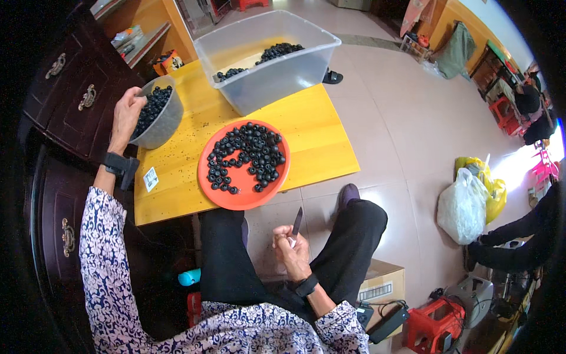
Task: Manually inspect grapes from a bowl, cutting away stems or bad fruit with a knife before placing them into a plastic container.
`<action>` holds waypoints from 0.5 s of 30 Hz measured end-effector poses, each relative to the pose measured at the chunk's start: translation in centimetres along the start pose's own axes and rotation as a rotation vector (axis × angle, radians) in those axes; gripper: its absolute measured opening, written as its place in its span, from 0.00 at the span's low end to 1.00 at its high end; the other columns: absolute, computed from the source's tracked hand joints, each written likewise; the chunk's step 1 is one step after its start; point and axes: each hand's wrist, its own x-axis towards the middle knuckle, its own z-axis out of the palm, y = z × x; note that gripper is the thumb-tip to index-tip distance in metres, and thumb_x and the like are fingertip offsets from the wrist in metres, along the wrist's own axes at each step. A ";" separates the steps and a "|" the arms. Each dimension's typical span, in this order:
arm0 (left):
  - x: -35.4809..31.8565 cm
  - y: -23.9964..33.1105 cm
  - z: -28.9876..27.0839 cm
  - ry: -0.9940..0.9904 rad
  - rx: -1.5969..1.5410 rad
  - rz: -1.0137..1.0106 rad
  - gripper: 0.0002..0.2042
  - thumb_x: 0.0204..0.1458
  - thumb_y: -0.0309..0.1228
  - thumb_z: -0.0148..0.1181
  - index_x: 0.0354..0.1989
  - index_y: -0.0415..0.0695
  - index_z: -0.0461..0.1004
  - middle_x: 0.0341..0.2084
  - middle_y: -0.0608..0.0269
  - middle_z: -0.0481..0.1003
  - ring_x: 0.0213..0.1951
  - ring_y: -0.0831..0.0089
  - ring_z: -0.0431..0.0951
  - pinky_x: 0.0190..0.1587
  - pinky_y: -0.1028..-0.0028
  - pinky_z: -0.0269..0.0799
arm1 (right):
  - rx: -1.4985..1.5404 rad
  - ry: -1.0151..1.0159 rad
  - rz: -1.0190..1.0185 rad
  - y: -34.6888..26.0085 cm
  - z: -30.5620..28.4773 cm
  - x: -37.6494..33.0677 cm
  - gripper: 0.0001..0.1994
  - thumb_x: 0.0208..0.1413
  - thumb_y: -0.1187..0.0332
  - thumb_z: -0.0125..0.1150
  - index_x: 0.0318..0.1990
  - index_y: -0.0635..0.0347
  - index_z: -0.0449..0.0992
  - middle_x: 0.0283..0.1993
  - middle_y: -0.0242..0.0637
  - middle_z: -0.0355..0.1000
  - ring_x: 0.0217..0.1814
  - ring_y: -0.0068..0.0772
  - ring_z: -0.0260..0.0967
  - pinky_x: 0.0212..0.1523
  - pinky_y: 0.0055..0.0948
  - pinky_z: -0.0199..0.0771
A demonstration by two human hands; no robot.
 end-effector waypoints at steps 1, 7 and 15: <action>-0.4 0.8 0.5 -0.016 -0.002 0.001 0.13 0.53 0.31 0.54 0.43 0.35 0.73 0.28 0.66 0.75 0.33 0.79 0.72 0.39 0.78 0.67 | -0.006 0.010 -0.016 0.1 -0.3 0.1 0.05 0.62 0.70 0.50 0.43 0.56 0.70 0.28 0.28 0.64 0.19 0.12 0.52 0.18 0.14 0.51; -13.0 9.4 5.5 -0.421 -0.270 0.505 0.07 0.46 0.21 0.55 0.35 0.36 0.73 0.28 0.57 0.71 0.36 0.64 0.73 0.42 0.71 0.68 | -0.003 0.036 0.012 -0.1 -1.0 -0.1 0.06 0.61 0.71 0.49 0.43 0.57 0.71 0.28 0.25 0.66 0.20 0.11 0.57 0.18 0.14 0.56; -15.5 10.9 7.7 -0.690 0.033 0.750 0.09 0.44 0.23 0.57 0.36 0.37 0.71 0.35 0.54 0.65 0.46 0.56 0.63 0.52 0.60 0.61 | 0.022 0.020 0.006 -0.3 -0.9 -0.3 0.06 0.61 0.71 0.48 0.42 0.58 0.71 0.28 0.26 0.65 0.20 0.11 0.55 0.19 0.14 0.56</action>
